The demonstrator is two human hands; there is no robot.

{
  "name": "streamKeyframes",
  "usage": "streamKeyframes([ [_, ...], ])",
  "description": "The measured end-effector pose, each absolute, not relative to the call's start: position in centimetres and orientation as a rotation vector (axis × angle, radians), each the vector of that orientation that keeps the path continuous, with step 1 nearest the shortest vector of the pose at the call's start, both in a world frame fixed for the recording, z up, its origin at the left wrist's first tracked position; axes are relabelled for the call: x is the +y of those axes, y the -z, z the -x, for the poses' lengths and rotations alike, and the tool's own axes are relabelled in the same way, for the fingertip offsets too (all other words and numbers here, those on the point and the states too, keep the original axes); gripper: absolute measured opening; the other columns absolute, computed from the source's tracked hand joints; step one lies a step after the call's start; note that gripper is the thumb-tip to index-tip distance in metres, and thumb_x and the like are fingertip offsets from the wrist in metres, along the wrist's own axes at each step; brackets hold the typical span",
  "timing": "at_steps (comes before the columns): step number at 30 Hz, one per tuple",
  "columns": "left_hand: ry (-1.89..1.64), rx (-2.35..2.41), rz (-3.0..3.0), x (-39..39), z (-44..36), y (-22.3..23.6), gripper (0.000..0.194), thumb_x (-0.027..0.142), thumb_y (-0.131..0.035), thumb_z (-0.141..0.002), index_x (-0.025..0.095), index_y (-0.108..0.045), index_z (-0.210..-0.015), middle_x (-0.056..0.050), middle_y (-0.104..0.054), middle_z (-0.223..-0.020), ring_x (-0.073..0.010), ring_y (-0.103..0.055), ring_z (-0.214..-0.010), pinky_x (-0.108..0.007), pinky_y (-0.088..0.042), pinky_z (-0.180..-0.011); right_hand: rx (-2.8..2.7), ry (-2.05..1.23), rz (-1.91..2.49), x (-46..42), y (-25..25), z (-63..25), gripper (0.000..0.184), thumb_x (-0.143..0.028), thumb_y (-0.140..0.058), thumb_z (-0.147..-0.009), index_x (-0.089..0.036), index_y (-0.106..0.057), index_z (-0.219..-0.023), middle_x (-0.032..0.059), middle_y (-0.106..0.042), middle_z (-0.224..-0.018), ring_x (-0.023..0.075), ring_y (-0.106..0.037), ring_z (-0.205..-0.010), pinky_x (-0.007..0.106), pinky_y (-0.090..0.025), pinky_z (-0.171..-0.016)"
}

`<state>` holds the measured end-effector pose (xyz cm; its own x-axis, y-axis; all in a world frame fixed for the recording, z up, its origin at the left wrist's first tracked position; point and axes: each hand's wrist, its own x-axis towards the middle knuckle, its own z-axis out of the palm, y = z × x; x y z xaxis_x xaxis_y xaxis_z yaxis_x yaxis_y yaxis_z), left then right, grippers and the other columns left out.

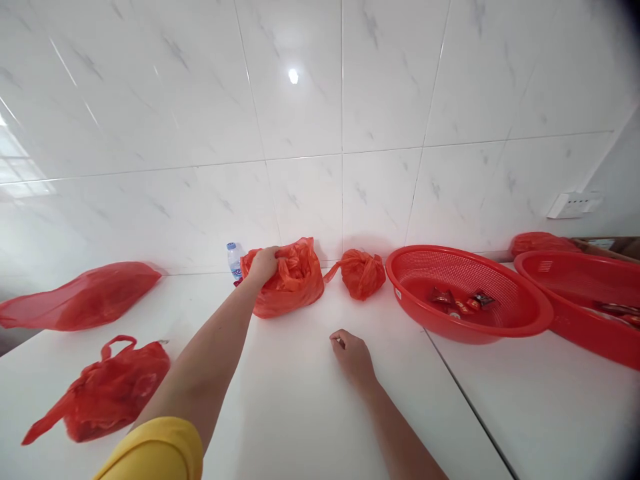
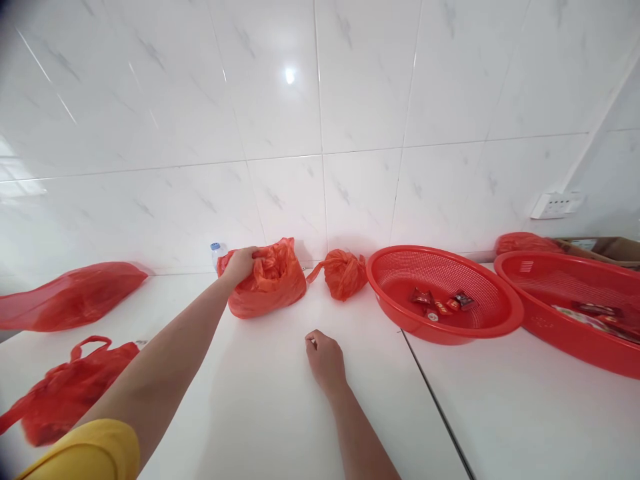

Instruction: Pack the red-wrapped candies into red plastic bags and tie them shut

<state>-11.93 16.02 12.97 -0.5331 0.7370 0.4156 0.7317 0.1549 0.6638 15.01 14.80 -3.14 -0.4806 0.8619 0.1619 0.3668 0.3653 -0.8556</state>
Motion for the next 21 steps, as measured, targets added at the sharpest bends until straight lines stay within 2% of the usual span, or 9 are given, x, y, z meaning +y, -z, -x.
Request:
streamKeyframes([
  [3, -1.633, 2.362, -1.416, 16.1, 12.1, -14.2, 0.008, 0.024, -0.055, -0.071, 0.019, -0.061, -0.069, -0.004, -0.061, -0.071, -0.0209, -0.056, -0.076, -0.032, -0.042, -0.073, -2.025, -1.037, 1.064, 14.7, 3.1, -15.0, 0.02, -0.027, -0.042, -0.077, -0.024, -0.062, -0.076, -0.0042, -0.05, -0.057, 0.0118, -0.043, -0.052, 0.023, -0.031, -0.052],
  [6, -1.936, 2.264, -1.243, 16.2, 12.3, -15.4, 0.009, 0.024, -0.051, -0.075, 0.018, -0.058, -0.076, -0.002, -0.057, -0.07, -0.0161, -0.053, -0.069, -0.028, -0.043, -0.066, -2.024, -1.033, 1.07, 14.7, 3.1, -15.0, 0.02, -0.027, -0.042, -0.077, -0.024, -0.062, -0.075, -0.0043, -0.05, -0.057, 0.0117, -0.043, -0.052, 0.023, -0.031, -0.052],
  [9, -2.257, 2.101, -1.04, 16.5, 12.5, -16.5, 0.012, 0.025, -0.041, -0.082, 0.018, -0.051, -0.086, -0.002, -0.055, -0.076, -0.0123, -0.052, -0.067, -0.025, -0.045, -0.065, -2.015, -1.045, 1.071, 14.8, 3.2, -15.0, 0.02, -0.028, -0.042, -0.078, -0.024, -0.062, -0.075, -0.0047, -0.049, -0.056, 0.0114, -0.042, -0.052, 0.023, -0.031, -0.052],
  [13, -2.581, 1.82, -0.861, 16.5, 11.9, -19.0, 0.013, 0.022, -0.029, -0.089, 0.02, -0.041, -0.092, -0.003, -0.053, -0.091, -0.0086, -0.056, -0.076, -0.022, -0.047, -0.071, -2.002, -1.04, 1.062, 14.9, 3.3, -15.0, 0.019, -0.027, -0.043, -0.078, -0.023, -0.062, -0.075, -0.0047, -0.048, -0.055, 0.011, -0.042, -0.052, 0.022, -0.03, -0.052],
  [16, -2.811, 1.433, -0.956, 15.0, 8.9, -20.5, 0.006, 0.024, -0.037, -0.089, 0.021, -0.041, -0.092, -0.002, -0.053, -0.094, -0.0092, -0.057, -0.081, -0.025, -0.048, -0.076, -1.951, -1.078, 1.029, 14.9, 3.5, -14.9, 0.019, -0.029, -0.045, -0.079, -0.022, -0.062, -0.074, -0.0049, -0.048, -0.055, 0.0106, -0.041, -0.051, 0.022, -0.029, -0.051],
  [18, -2.805, 1.376, -1.261, 13.3, 5.3, -19.9, 0.009, 0.026, -0.048, -0.086, 0.021, -0.045, -0.091, -0.001, -0.055, -0.094, -0.0115, -0.058, -0.087, -0.027, -0.048, -0.08, -1.844, -1.133, 0.994, 15.0, 3.5, -14.9, 0.02, -0.033, -0.047, -0.08, -0.021, -0.062, -0.073, -0.0051, -0.047, -0.053, 0.0104, -0.04, -0.05, 0.022, -0.029, -0.05],
  [21, -2.414, 1.605, -1.924, 10.6, -0.7, -15.2, 0.009, 0.015, -0.054, -0.079, 0.02, -0.053, -0.087, -0.003, -0.06, -0.103, -0.0166, -0.057, -0.101, -0.032, -0.046, -0.088, -1.466, -1.275, 0.949, 15.8, 3.3, -15.4, 0.028, -0.044, -0.051, -0.08, -0.019, -0.061, -0.071, -0.0052, -0.043, -0.049, 0.0106, -0.039, -0.047, 0.022, -0.029, -0.047],
])
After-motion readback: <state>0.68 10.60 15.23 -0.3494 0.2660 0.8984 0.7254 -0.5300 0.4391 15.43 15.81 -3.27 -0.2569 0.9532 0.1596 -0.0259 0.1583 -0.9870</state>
